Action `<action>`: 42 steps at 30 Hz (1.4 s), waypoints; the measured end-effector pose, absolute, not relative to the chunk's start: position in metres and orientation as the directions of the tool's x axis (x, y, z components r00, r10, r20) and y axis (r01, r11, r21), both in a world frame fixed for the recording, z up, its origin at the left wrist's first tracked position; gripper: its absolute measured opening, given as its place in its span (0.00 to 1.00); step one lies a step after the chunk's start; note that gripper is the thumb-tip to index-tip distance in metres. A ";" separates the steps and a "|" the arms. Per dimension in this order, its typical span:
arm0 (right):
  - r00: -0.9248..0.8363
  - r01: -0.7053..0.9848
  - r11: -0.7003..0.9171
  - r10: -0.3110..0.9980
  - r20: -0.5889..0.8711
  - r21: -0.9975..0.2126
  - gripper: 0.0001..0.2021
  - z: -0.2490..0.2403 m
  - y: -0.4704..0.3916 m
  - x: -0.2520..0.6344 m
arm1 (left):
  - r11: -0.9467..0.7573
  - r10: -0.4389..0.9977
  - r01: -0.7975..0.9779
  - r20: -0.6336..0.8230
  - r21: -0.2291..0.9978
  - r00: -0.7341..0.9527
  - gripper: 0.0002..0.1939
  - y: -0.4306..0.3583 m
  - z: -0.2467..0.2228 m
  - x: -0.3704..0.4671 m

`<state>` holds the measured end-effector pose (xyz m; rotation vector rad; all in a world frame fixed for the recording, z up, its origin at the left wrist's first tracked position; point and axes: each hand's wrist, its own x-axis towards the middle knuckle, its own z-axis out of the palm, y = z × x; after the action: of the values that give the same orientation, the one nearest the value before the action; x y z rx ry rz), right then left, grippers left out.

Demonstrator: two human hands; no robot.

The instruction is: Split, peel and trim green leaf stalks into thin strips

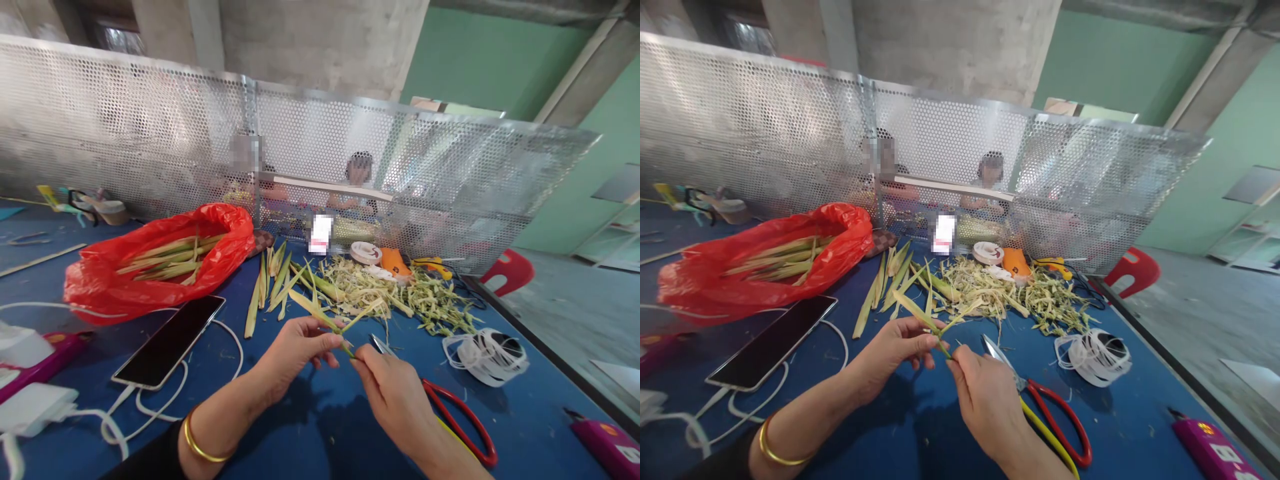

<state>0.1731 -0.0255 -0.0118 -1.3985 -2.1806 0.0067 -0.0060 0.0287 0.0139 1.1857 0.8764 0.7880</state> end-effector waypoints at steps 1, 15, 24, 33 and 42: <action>-0.328 0.837 0.473 0.836 0.440 -0.275 0.11 -0.012 -0.026 0.172 | 0.191 0.894 -0.063 -0.147 0.979 0.422 0.16 0.028 0.012 -0.005; -0.385 0.819 0.564 0.673 0.632 -0.103 0.10 -0.004 -0.036 0.164 | 0.107 0.960 0.019 -0.108 0.994 0.257 0.13 0.025 0.007 0.001; -0.148 0.732 0.373 0.904 0.401 -0.571 0.08 0.010 -0.034 0.170 | -0.300 0.792 0.423 -0.024 0.855 0.610 0.14 -0.011 0.011 0.011; 0.136 0.364 0.176 0.961 0.239 -0.914 0.11 0.015 -0.032 0.174 | -0.302 0.880 0.532 0.017 0.791 0.474 0.16 -0.002 0.003 0.012; -0.219 0.692 0.652 0.598 0.771 -0.310 0.07 0.003 -0.046 0.165 | 0.202 0.887 0.071 -0.213 0.977 0.410 0.14 0.007 -0.005 0.014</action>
<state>0.1654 -0.0455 0.0026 -1.0152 -1.9109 -0.1219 0.0142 0.0067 -0.0051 1.2433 1.0021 0.7286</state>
